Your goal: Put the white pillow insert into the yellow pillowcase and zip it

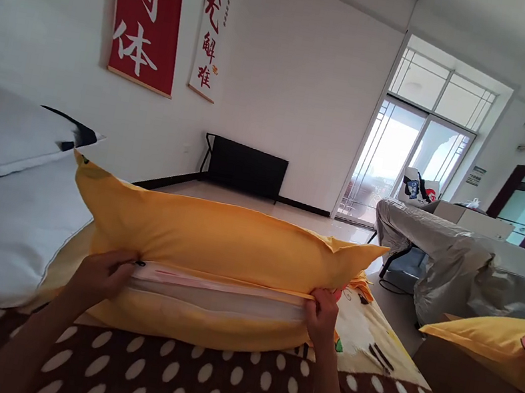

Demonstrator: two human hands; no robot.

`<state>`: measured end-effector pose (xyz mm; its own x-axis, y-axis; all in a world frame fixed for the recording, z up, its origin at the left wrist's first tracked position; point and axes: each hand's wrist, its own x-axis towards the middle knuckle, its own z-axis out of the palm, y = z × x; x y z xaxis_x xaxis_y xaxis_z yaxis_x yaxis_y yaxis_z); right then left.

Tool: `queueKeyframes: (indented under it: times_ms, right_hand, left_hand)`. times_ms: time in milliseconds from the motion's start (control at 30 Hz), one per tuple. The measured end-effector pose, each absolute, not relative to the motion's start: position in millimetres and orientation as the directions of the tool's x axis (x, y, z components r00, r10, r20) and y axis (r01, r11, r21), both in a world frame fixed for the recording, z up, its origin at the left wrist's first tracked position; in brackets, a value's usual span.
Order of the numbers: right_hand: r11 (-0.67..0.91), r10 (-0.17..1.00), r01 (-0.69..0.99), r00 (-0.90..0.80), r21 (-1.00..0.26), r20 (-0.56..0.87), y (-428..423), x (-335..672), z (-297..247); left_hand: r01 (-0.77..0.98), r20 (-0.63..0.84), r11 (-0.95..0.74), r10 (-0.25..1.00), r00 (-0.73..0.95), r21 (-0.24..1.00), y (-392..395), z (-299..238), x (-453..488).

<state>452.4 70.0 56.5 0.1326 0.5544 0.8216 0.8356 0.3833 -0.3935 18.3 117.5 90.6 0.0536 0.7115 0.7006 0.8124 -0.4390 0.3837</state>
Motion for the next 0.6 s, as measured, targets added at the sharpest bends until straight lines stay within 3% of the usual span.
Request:
queueKeyframes:
  times_ms: [167,300,433,600]
  right_hand:
    - [0.343,0.564,0.864,0.124,-0.368,0.817,71.1,471.7,52.5]
    - [0.141,0.511,0.914,0.262,-0.380,0.819,74.4,477.7,44.5]
    - [0.120,0.402,0.777,0.531,-0.618,0.746,76.1,477.1,44.1]
    - [0.197,0.561,0.620,0.564,-0.759,0.606,76.3,487.6,49.5]
  left_hand:
    - [0.796,0.649,-0.461,0.752,0.116,0.392,111.7,95.6,14.5]
    - [0.739,0.585,-0.554,0.765,0.269,0.385,106.0,101.6,14.8]
    - [0.767,0.564,-0.523,0.784,0.261,0.372,104.8,103.4,16.2]
    - [0.819,0.668,-0.443,0.737,0.102,0.365,112.1,95.2,16.4]
